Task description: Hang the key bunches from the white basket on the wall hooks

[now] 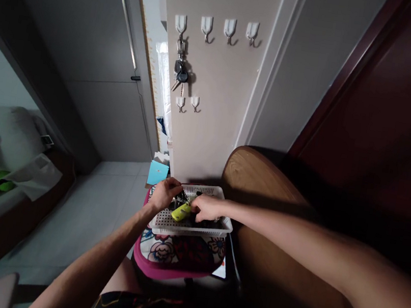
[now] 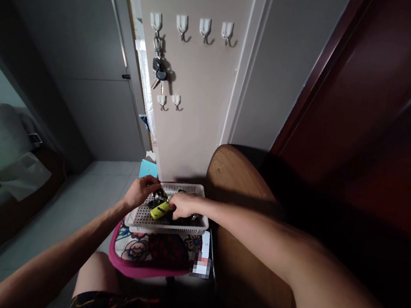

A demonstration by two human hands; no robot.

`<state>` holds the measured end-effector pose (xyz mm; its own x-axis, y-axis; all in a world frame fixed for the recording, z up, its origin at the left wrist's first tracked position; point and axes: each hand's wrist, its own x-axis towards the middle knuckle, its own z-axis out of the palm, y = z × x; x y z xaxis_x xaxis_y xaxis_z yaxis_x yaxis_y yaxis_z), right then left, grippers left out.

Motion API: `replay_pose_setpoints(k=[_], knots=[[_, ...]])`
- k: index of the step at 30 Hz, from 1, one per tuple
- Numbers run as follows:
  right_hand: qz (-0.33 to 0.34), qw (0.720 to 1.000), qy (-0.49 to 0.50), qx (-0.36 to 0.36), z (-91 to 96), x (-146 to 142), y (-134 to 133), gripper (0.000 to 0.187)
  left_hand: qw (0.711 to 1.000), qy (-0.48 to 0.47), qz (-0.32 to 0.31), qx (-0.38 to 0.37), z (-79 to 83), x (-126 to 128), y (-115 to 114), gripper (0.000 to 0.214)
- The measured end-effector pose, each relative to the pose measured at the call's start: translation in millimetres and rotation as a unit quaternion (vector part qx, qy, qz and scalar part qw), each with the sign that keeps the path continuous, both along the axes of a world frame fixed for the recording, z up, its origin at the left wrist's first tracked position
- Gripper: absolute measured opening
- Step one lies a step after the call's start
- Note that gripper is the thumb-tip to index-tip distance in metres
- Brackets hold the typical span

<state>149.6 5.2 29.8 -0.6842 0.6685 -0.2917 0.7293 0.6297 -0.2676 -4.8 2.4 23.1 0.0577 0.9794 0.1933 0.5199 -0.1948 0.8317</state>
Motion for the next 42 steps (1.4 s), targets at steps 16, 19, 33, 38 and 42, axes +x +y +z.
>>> replay_pose_setpoints(k=[16, 19, 33, 38, 42], knots=[[-0.212, 0.765, 0.505, -0.340, 61.4, 9, 21, 0.007, 0.971, -0.204, -0.117, -0.048, 6.5, 13, -2, 0.032], [-0.217, 0.729, 0.540, -0.360, 62.2, 8, 21, 0.009, 0.960, -0.239, -0.128, -0.073, 11.3, 18, -4, 0.025], [-0.284, 0.801, 0.493, -0.187, 58.4, 9, 26, 0.017, 0.955, -0.263, -0.113, -0.075, 34.5, 15, -4, 0.026], [-0.245, 0.862, 0.434, 0.095, 54.9, 5, 24, 0.033, 0.957, -0.255, -0.125, -0.050, 40.6, 18, 2, 0.026], [-0.141, 0.876, 0.429, 0.168, 55.8, 3, 18, 0.021, 0.961, -0.238, -0.140, -0.032, 45.8, 23, 4, 0.026]])
